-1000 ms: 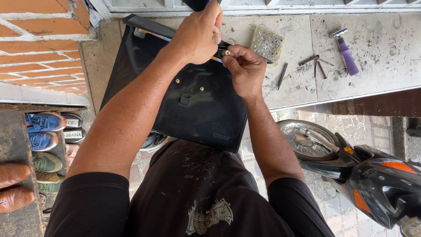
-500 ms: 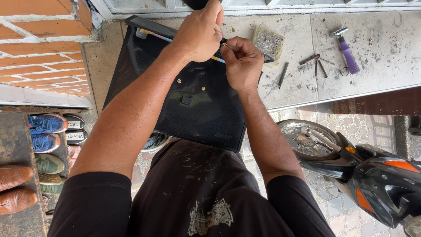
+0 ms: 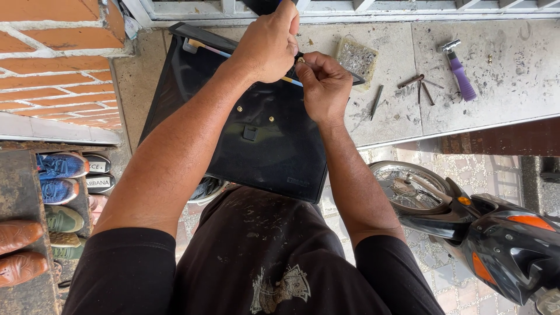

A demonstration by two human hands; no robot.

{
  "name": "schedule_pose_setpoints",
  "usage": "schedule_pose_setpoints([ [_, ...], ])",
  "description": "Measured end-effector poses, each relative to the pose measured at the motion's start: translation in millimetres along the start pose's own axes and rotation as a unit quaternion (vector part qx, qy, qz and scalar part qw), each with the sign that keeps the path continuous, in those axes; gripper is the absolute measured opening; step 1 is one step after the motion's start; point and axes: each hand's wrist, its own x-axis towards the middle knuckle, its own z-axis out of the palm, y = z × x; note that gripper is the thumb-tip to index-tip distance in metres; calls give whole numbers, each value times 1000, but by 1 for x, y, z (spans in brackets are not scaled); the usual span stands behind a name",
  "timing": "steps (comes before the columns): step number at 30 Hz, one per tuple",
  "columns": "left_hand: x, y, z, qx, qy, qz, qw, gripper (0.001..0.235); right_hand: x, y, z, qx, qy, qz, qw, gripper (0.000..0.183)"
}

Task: The person assembles a black speaker by inserting screws and fasteners into the back panel. They use a ratchet wrench to tighten the screws and a screwdriver to adjust internal components.

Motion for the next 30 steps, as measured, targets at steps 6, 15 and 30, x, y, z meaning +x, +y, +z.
schedule_pose_setpoints([
  [6,1,-1,0,-2,4,-1,1000,24,-1,-7,0,-49,-1,-18,999,5],
  [15,3,-6,2,-1,7,7,1000,24,-1,-2,3,-134,32,-67,988,11],
  [30,5,-6,2,-8,7,-1,1000,23,7,-11,8,-69,12,-14,997,12],
])
